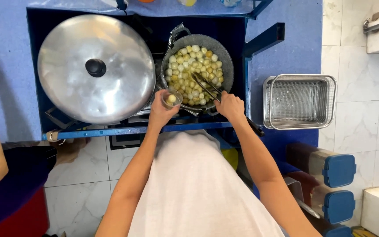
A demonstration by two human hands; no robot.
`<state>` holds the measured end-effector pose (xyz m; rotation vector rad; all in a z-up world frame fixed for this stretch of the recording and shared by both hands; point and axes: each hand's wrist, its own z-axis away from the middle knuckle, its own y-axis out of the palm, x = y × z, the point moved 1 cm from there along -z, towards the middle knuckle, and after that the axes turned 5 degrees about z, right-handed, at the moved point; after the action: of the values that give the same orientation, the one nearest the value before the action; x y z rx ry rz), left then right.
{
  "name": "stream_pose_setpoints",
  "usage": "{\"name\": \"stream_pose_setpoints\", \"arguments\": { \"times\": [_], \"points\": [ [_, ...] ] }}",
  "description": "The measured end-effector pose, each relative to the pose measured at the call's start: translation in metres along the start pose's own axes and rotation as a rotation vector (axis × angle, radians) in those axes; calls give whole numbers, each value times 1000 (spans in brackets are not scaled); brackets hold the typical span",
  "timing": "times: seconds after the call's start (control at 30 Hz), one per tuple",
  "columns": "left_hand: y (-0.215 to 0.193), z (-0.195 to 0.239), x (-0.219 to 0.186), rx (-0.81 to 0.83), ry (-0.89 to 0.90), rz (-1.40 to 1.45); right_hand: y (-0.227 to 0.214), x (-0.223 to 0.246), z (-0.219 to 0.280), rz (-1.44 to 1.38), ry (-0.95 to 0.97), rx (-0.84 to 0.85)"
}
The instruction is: Serving street food from a cart into cups and adding sauces for customers.
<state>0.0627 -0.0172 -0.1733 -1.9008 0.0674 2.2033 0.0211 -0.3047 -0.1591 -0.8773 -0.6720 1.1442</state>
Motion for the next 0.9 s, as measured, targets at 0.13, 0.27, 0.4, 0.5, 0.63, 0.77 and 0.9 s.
{"name": "stream_pose_setpoints", "arguments": {
  "times": [0.13,0.27,0.4,0.5,0.63,0.77,0.9],
  "points": [
    [0,0,-4,14,-37,2,-31,-1,33,-74,-6,27],
    [1,-4,7,35,-84,16,-103,28,103,-335,-27,129],
    [1,-5,0,68,-92,62,-100,27,130,-432,-76,243],
    [4,-4,-3,44,-119,109,-107,26,134,-547,-60,227],
    [3,2,-15,-76,40,148,-94,10,97,-373,-14,114],
    [-3,1,-3,-61,77,115,-13,-8,20,152,-81,26],
    [-5,5,-7,-24,49,98,-5,-12,7,197,-120,38]
  ]
}}
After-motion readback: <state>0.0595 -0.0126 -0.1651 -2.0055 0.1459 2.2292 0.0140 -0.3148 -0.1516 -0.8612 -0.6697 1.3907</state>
